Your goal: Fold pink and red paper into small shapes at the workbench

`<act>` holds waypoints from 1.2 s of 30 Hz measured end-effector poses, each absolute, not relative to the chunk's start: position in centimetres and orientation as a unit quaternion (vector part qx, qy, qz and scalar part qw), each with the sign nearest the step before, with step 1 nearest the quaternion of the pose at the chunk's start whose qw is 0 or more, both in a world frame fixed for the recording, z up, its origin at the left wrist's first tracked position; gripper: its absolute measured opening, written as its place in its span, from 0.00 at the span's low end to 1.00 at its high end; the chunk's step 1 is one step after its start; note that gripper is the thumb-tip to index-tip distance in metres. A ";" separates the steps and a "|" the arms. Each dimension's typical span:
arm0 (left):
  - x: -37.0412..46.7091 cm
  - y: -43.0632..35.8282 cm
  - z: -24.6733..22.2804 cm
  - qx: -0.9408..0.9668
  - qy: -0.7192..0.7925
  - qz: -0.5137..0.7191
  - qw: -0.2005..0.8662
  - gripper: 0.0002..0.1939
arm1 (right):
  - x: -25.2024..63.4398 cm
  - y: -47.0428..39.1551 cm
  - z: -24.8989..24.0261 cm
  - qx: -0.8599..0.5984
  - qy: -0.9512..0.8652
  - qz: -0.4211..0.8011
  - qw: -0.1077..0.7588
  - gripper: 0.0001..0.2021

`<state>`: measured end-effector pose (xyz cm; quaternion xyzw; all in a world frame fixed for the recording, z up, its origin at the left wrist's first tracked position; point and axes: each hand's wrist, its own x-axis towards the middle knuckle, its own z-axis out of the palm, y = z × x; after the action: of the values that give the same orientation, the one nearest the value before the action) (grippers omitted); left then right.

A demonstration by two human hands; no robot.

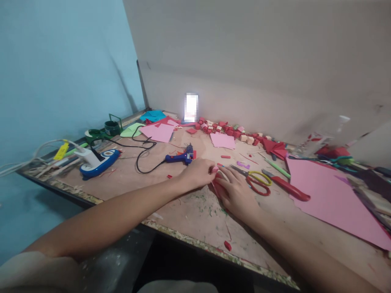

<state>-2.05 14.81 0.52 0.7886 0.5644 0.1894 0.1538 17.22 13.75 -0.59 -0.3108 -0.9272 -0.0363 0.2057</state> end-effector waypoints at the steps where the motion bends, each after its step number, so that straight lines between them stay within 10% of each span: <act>1: -2.1 14.8 0.5 0.789 0.565 0.189 0.153 0.13 | 17.2 13.8 -0.6 -0.307 -0.929 -0.034 0.204 0.13; 36: -2.2 15.1 0.0 0.787 0.560 0.214 0.145 0.12 | 17.3 13.4 -0.1 -0.287 -0.933 -0.004 0.219 0.12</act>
<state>-2.18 15.09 0.00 0.7869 0.5602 0.2140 0.1453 17.34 13.35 -0.06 -0.2872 -0.9325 -0.0041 0.2188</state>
